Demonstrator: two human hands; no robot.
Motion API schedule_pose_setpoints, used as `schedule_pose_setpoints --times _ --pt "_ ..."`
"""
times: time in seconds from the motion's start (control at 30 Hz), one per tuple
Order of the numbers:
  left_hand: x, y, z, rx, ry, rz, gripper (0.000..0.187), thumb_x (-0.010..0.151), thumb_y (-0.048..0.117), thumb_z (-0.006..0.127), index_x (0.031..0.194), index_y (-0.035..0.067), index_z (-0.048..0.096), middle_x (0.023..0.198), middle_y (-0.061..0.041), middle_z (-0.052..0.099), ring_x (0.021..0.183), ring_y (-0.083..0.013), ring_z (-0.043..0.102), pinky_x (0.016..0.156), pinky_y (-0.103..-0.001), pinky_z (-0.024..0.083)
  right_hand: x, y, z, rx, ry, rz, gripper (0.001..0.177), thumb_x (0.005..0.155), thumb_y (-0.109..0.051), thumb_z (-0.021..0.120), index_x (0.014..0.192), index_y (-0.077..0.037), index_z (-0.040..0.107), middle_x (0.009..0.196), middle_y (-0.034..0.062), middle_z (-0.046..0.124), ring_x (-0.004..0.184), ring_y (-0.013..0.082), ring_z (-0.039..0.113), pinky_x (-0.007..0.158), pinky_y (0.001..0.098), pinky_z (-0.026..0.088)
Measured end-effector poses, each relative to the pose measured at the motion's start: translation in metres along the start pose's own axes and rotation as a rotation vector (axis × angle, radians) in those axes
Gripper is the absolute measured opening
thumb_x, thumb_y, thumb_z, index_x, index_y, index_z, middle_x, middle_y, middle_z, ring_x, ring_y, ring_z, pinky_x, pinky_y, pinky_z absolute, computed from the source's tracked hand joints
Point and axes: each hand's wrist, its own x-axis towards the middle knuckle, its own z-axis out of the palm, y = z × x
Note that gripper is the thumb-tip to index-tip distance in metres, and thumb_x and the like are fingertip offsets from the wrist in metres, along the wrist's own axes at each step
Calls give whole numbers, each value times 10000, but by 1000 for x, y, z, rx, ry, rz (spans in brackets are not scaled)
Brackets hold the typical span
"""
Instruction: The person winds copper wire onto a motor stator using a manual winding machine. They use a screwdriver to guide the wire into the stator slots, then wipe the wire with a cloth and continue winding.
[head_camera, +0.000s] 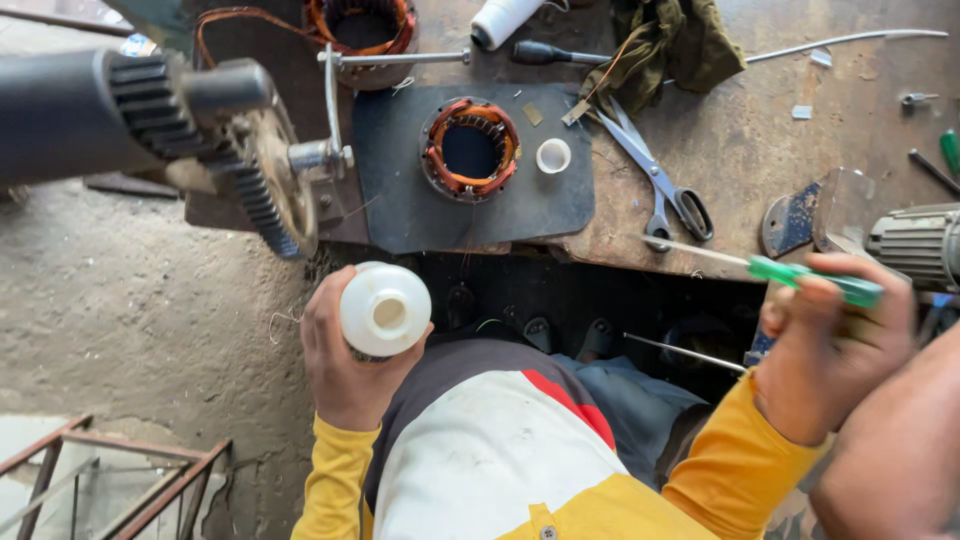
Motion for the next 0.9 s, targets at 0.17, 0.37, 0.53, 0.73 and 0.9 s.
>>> schedule_pose_setpoints --times 0.17,0.37,0.53,0.73,0.9 --pt "5 15 -2 27 84 116 907 720 215 963 1458 79 453 1423 -130 562 1354 -338 544 1164 -485 428 -22 -42 14 429 -267 -156 427 1023 -348 776 1176 -27 539 954 103 635 698 182 648 598 303 532" --pt "-6 32 -21 141 187 172 853 750 221 963 1441 97 478 1429 -109 561 1384 -349 524 1199 -481 445 -31 -67 83 216 -668 -377 313 900 -181 818 1096 -16 637 874 105 719 676 206 715 599 330 601" --pt "-22 46 -38 278 295 199 815 836 270 961 1457 92 465 1469 -105 555 1425 -373 514 1239 -499 434 -50 -86 144 -27 -969 -740 366 893 -164 856 1157 -21 646 979 87 710 759 252 651 688 343 523" --pt "-38 46 -56 315 364 210 899 792 379 957 1459 73 438 1463 -115 547 1405 -378 524 1245 -518 426 -77 -84 168 56 -938 -645 365 850 -172 877 1135 -39 693 911 65 684 754 219 630 681 325 515" --pt "-42 16 -72 343 356 140 873 817 248 977 1484 81 438 1490 -121 550 1427 -382 517 1240 -500 431 -86 -72 163 174 -881 -372 329 905 -112 848 1174 -29 678 982 61 713 819 121 680 701 254 531"
